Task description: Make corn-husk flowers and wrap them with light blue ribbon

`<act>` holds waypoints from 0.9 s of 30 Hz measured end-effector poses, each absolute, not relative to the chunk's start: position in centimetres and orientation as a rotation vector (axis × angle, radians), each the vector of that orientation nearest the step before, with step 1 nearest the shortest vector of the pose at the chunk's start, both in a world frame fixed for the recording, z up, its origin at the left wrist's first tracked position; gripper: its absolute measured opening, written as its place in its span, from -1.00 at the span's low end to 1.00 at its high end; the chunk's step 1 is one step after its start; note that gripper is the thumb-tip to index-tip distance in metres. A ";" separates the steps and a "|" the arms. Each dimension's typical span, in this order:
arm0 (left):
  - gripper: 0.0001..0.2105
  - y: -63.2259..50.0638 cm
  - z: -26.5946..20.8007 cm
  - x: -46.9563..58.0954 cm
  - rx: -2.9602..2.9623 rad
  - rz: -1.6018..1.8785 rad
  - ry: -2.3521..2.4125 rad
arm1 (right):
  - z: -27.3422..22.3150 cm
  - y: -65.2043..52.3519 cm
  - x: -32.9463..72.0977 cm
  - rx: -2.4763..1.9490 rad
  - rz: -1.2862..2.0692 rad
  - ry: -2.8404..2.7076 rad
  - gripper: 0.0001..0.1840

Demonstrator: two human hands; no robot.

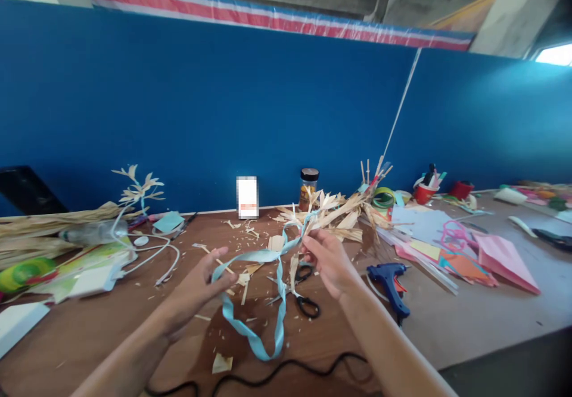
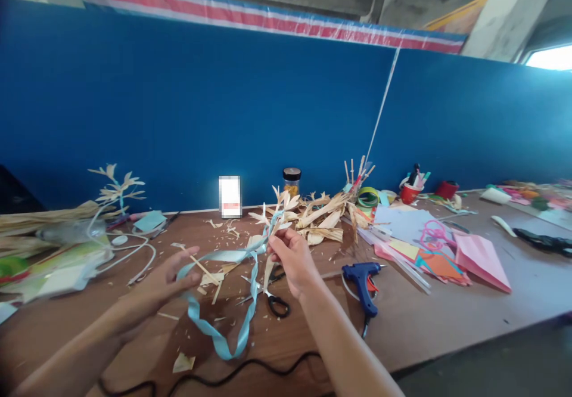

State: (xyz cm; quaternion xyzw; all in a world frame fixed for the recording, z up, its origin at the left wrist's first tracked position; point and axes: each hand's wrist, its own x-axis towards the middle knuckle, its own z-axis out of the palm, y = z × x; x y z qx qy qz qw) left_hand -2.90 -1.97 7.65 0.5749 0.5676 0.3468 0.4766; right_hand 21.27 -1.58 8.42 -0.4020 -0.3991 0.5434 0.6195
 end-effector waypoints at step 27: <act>-0.82 -2.8 11.0 -2.7 1.244 1.802 1.237 | 9.9 -0.7 25.5 -0.890 1.104 -0.826 -0.81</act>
